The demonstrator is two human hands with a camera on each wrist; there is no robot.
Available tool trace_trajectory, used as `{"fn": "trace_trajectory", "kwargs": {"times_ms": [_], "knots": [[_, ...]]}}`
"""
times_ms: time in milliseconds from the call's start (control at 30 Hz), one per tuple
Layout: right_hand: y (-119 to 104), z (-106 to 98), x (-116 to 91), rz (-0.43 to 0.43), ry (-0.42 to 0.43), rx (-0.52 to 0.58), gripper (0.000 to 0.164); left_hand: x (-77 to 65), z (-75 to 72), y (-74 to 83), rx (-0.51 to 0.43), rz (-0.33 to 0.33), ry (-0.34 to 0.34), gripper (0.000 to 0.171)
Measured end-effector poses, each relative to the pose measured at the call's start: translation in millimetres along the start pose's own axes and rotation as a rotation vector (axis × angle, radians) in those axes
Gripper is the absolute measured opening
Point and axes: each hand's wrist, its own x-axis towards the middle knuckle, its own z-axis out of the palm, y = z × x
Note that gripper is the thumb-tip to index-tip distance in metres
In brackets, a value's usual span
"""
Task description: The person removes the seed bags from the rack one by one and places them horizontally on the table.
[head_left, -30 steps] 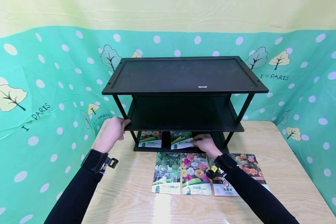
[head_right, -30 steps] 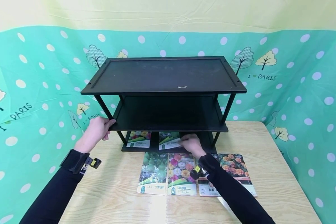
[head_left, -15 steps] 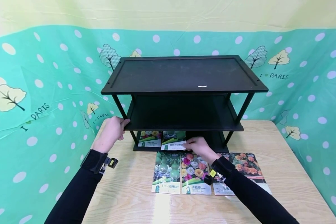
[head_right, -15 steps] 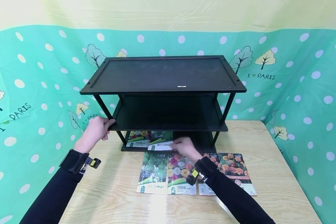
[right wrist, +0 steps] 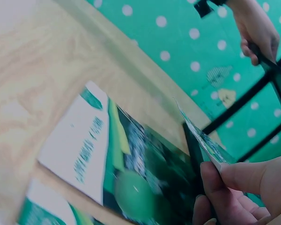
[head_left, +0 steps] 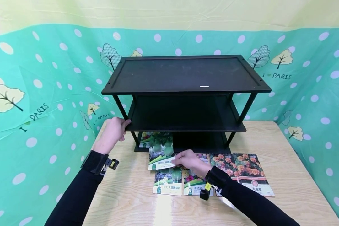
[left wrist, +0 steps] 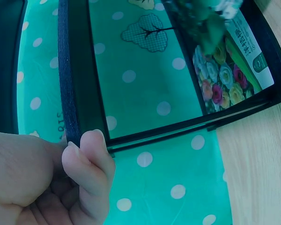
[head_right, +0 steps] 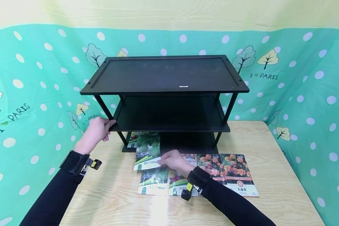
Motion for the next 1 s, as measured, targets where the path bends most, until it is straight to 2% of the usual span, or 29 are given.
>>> {"fn": "trace_trajectory", "kwargs": {"times_ms": [233, 533, 600, 767, 1000], "knots": [[2, 31, -13, 0.023, -0.135, 0.096, 0.017, 0.3, -0.7, -1.6, -0.002, 0.011, -0.001, 0.036], [8, 72, -25, 0.215, -0.345, 0.35, 0.004, -0.6, -0.8, -2.3, 0.007, 0.009, -0.002, 0.038], [7, 77, -25, 0.259, -0.354, 0.419, 0.002, -0.2, -0.3, -2.8, 0.003, 0.009, -0.005, 0.037], [5, 83, -25, 0.299, -0.308, 0.542, 0.004, 0.0, 0.0, -2.7, 0.008, 0.009, -0.005, 0.037], [4, 89, -25, 0.282, -0.267, 0.598, 0.006, -0.4, 0.7, -2.3, 0.006, 0.015, 0.005, 0.037]]}}
